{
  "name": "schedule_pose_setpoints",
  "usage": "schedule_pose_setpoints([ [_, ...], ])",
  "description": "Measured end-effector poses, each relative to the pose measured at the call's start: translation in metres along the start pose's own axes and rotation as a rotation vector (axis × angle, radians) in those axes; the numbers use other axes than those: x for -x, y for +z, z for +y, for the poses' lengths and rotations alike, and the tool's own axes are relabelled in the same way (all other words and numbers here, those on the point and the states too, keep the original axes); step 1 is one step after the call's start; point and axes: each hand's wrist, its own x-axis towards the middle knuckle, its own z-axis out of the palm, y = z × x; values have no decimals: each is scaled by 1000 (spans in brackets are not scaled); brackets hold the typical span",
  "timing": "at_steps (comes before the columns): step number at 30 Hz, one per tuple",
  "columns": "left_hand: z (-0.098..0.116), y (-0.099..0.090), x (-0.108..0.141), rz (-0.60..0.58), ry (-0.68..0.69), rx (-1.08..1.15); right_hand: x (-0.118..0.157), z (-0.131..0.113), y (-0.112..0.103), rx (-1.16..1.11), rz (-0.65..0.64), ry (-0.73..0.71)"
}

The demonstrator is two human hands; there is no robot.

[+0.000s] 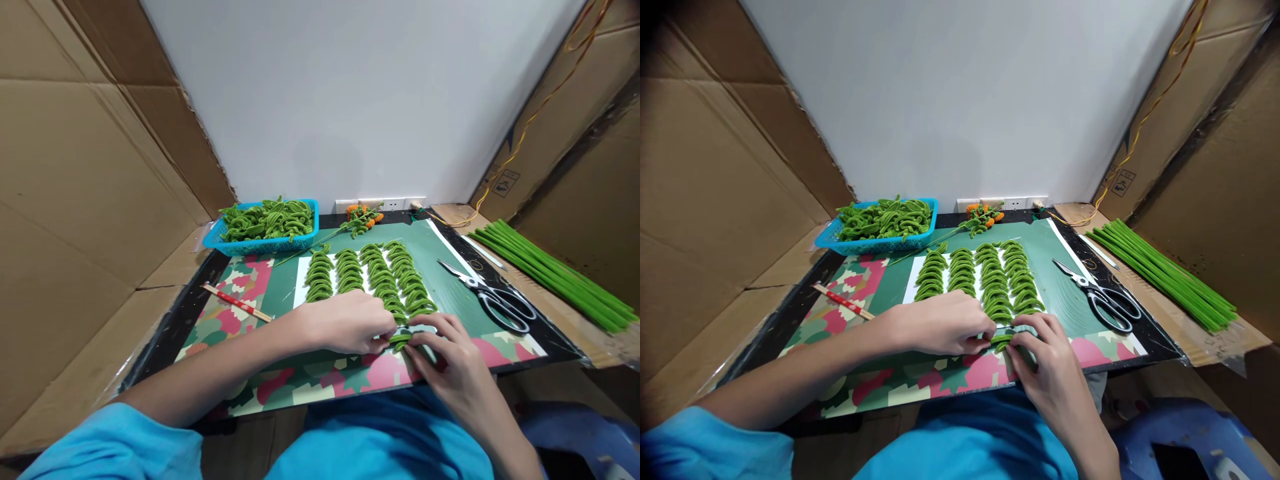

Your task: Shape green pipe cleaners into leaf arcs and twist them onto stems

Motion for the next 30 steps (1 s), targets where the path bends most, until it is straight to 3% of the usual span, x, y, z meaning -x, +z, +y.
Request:
schedule_pose_setpoints([
  [13, 4, -1, -2, -59, 10, -70, 2, 5, 7, 55, -38, -35],
  [30, 29, 27, -8, -14, -143, -156, 7, 7, 14, 94, -85, -12],
])
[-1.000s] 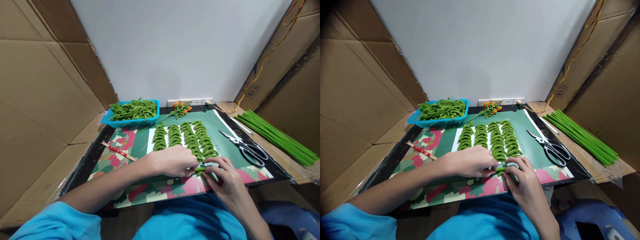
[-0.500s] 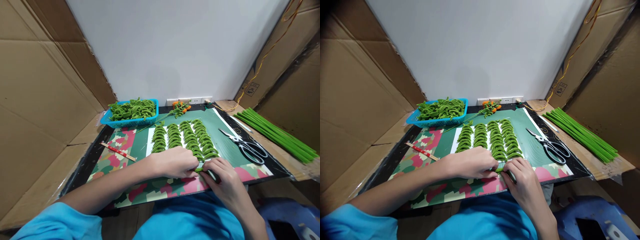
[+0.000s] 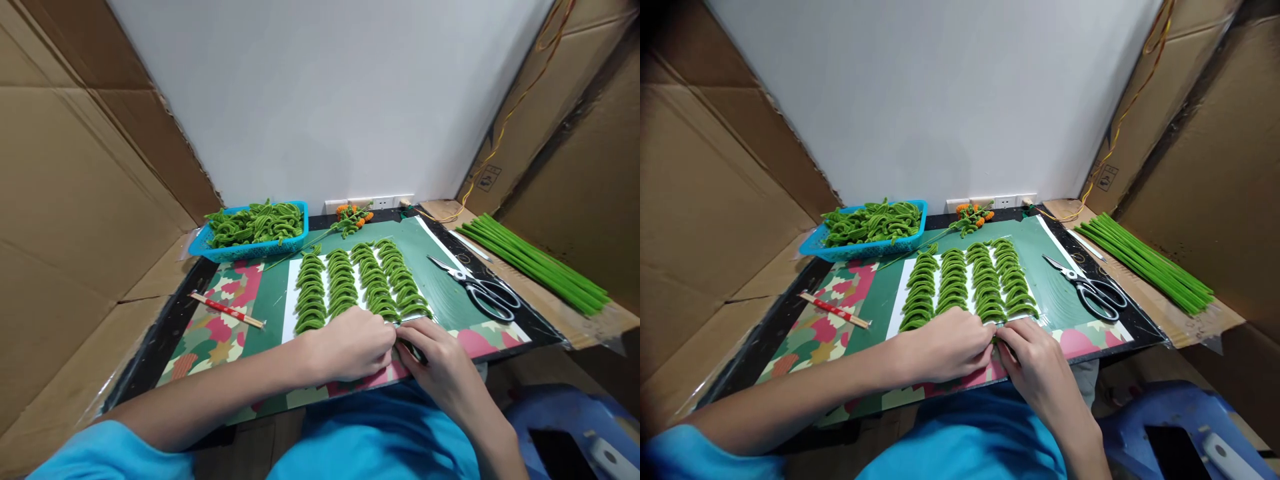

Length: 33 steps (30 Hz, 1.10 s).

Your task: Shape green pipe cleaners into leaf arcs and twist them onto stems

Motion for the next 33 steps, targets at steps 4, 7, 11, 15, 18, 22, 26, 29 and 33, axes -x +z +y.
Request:
schedule_pose_setpoints([
  [4, 7, 3, 2, 25, -23, -28, 0, 2, -2, -45, -31, 21],
  [7, 12, 3, 3, 17, -22, -37, 0, 2, -4, -82, -51, 47],
  [11, 20, 4, 4, -3, -76, -49, 0, 1, -6, -66, -62, 53],
  [15, 31, 8, 5, 12, -111, -105, 2, 8, -13, -52, -55, 28],
  [18, 38, 15, 4, 63, -169, -117, 4, 18, -23, -5, 23, 33],
  [22, 44, 24, 4, 81, -129, -53, 4, 27, -32, 102, 111, 29],
  [26, 43, 32, 3, 70, -34, -11, 2, 30, -31, 171, 160, 9],
  [29, 41, 34, 2, 61, -30, -12, 1, 32, -26, 203, 202, -5],
  [33, 38, 35, 1, 59, -24, 14, 0, 34, -22, 205, 225, 20],
])
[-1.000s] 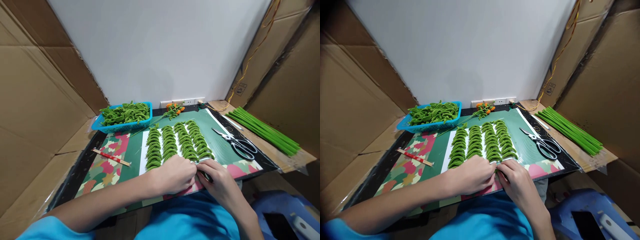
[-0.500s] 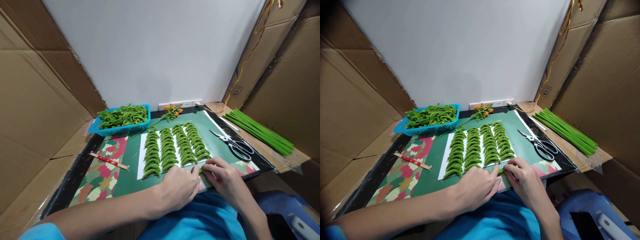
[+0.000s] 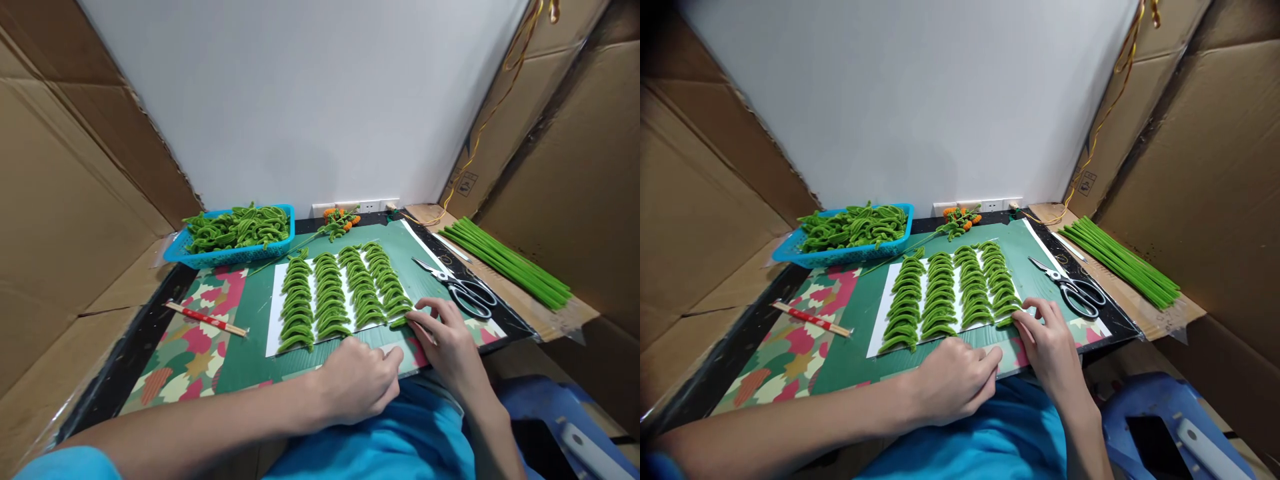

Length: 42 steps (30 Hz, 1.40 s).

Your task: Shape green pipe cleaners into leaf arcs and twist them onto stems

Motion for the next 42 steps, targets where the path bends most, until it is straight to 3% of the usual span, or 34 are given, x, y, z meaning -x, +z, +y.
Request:
schedule_pose_setpoints([
  [10, -3, 2, 0, 21, 12, 29, 2, 1, 2, -64, -17, 74],
  [22, -4, 3, -1, 58, 31, 29, -2, -2, 0, -233, 73, 132],
  [30, -15, 17, -6, 212, 172, 112, -5, -5, 5, -305, 198, 232],
  [37, -29, 13, -8, 243, 276, 194, -4, -4, 15, -306, 248, 337],
  [42, -31, 11, -15, 322, 271, 197, -4, 1, 18, -259, 328, 364],
])
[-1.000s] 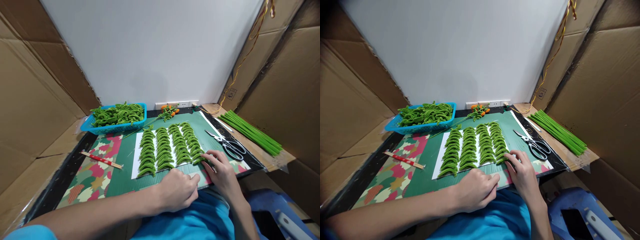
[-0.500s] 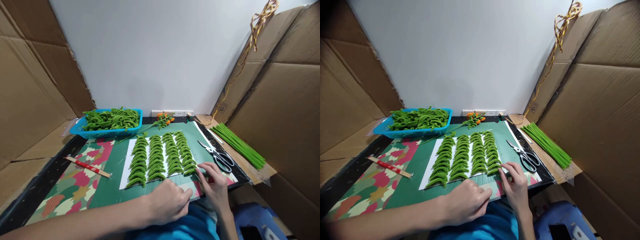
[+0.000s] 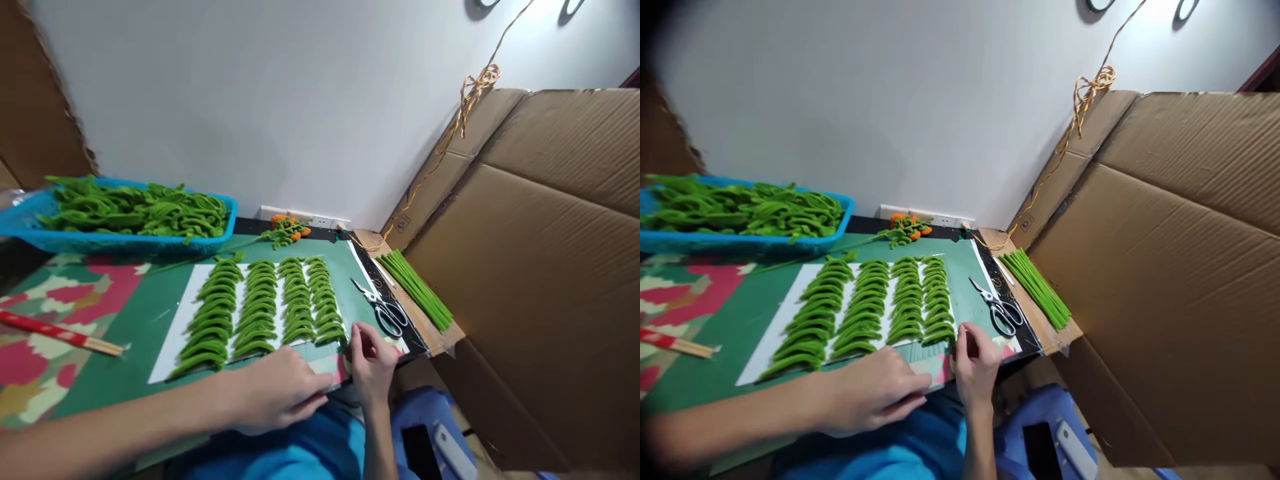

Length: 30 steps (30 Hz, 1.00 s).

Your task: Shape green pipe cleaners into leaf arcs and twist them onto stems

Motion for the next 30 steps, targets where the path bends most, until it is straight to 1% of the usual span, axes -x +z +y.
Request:
schedule_pose_setpoints([
  [3, 0, -2, -3, 22, 27, 25, 2, 0, 0, -40, 48, 78],
  [6, 2, -6, -5, -27, 19, 42, 4, -4, 1, -122, 115, 165],
  [8, 3, -7, -6, -59, 11, 35, 4, -6, 0, -140, 130, 190],
  [10, 4, -8, -6, -67, 11, 33, 4, -7, -1, -145, 109, 200],
  [14, 4, -8, -5, -44, 23, 40, 5, -5, -10, -180, -35, 179],
  [15, 5, -8, -4, -44, 22, 42, 6, -4, -14, -188, -18, 162],
  [17, 6, -8, -3, -47, 17, 46, 8, -3, -22, -188, 102, 141],
  [18, 7, -8, -2, -51, 15, 49, 8, -3, -26, -192, 183, 159],
  [22, 10, -2, 0, -62, -9, 24, -2, -14, -36, -223, 367, 250],
  [25, 11, 5, 1, -100, 4, 7, -13, -24, -40, -190, 454, 302],
  [26, 10, 8, 3, -117, 5, 6, -15, -24, -41, -172, 456, 318],
  [27, 10, 11, 4, -135, 3, -4, -16, -20, -43, -149, 414, 345],
  [29, 9, 18, 10, -194, 53, -21, -14, -4, -46, -87, 312, 390],
  [30, 8, 21, 14, -212, 41, -42, -11, 8, -47, -37, 275, 397],
])
